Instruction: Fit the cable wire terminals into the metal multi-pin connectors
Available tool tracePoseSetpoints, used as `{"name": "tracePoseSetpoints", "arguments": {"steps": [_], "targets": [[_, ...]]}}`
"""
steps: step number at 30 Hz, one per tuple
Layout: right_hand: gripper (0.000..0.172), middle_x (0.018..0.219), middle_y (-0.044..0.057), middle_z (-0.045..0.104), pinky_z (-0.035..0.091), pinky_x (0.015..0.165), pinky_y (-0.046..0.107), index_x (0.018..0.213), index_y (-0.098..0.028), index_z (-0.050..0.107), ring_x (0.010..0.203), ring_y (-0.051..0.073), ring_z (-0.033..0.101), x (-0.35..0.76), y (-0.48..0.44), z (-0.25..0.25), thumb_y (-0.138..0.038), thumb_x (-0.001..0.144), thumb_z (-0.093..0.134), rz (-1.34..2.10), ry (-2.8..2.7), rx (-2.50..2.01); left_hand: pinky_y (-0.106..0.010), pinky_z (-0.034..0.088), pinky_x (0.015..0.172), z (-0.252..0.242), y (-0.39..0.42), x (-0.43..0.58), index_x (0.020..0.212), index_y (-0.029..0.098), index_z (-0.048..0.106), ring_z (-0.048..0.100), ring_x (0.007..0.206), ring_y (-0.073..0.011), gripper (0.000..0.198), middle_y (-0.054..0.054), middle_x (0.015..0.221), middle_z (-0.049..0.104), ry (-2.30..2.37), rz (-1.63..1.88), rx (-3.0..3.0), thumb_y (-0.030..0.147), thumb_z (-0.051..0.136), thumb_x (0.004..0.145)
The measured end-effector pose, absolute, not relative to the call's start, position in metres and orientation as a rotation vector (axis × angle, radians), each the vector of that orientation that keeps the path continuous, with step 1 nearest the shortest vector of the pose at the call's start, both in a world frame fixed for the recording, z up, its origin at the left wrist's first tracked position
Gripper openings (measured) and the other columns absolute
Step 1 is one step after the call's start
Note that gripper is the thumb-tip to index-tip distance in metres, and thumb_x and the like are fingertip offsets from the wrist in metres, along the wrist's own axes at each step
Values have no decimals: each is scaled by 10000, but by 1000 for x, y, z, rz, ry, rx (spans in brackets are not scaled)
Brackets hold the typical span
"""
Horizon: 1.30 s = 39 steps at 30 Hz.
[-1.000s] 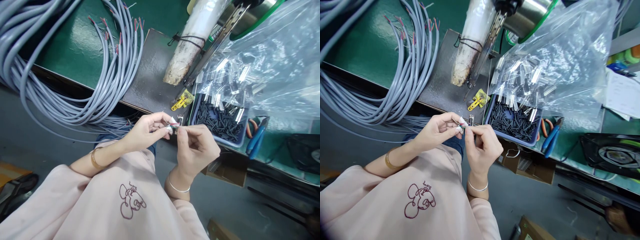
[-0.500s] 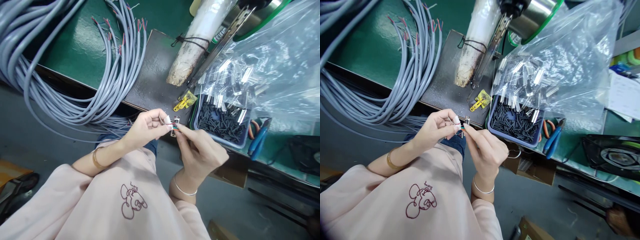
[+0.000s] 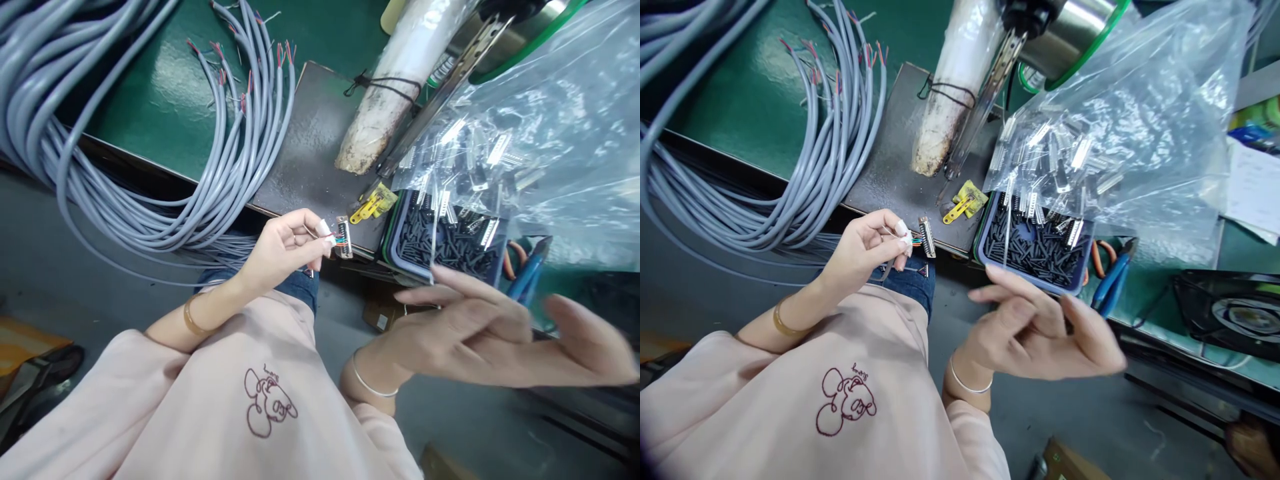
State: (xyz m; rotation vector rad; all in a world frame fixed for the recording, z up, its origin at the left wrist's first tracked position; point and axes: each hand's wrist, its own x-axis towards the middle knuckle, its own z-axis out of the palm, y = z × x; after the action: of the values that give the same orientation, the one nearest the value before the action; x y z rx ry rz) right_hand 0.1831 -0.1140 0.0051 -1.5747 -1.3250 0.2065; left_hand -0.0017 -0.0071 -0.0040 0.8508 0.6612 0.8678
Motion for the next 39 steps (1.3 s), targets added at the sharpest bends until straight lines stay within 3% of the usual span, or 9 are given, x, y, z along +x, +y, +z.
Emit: {"name": "tracePoseSetpoints", "arguments": {"steps": [3, 8, 12, 15, 21, 28, 39], "targets": [[164, 940, 29, 709, 604, 649, 358, 969, -246, 676, 800, 207, 724, 162, -100, -4, -378, 887, 728, 163, -1353, -1564, -149, 499, 502, -4, -6, -2, 793, 161, 570, 601, 498, -53, 274, 31, 664, 669, 639, 870, 835, 265, 818, 744], [79, 939, 8, 747, 626, 721, 322, 902, -226, 665, 864, 174, 743, 139, -77, -19, -192, 873, 730, 75, -1355, -1459, -137, 484, 468, -3, -6, 0, 788, 162, 582, 580, 472, -53, 272, 51, 598, 618, 616, 860, 867, 273, 827, 749], [171, 934, -9, 777, 619, 751, 280, 901, -221, 678, 844, 139, 751, 143, -72, -21, -74, 837, 738, -66, -1394, -1392, -128, 472, 459, -1, -7, 5, 776, 162, 584, 563, 457, -43, 186, 58, 592, 597, 636, 860, 964, 190, 768, 768], [178, 933, -3, 788, 617, 752, 280, 891, -213, 681, 828, 142, 758, 148, -68, -16, -74, 817, 761, -142, -1494, -1381, -120, 441, 428, -2, -7, 11, 760, 165, 565, 530, 432, -28, 172, 60, 604, 586, 696, 922, 993, 156, 737, 758], [138, 993, 16, 777, 635, 782, 311, 900, -213, 657, 930, 164, 758, 151, -60, -15, -90, 861, 704, 44, -1439, -1382, -127, 410, 394, -4, -3, 19, 760, 168, 560, 503, 409, -26, 159, 56, 617, 579, 741, 1005, 1002, 169, 719, 759], [165, 960, 35, 796, 622, 764, 251, 850, -201, 609, 848, 137, 765, 151, -54, -12, -72, 834, 711, -185, -1561, -1409, -128, 421, 408, -4, 4, 22, 744, 173, 554, 521, 420, -25, 167, 58, 637, 581, 797, 1038, 998, 187, 720, 743], [229, 979, 41, 799, 620, 735, 236, 789, -221, 534, 840, 142, 773, 154, -43, 1, -40, 829, 668, -270, -1706, -1402, -129, 322, 402, 3, 14, 27, 716, 177, 522, 423, 457, -7, 181, 56, 668, 531, 851, 1100, 1060, 128, 696, 698]]}}
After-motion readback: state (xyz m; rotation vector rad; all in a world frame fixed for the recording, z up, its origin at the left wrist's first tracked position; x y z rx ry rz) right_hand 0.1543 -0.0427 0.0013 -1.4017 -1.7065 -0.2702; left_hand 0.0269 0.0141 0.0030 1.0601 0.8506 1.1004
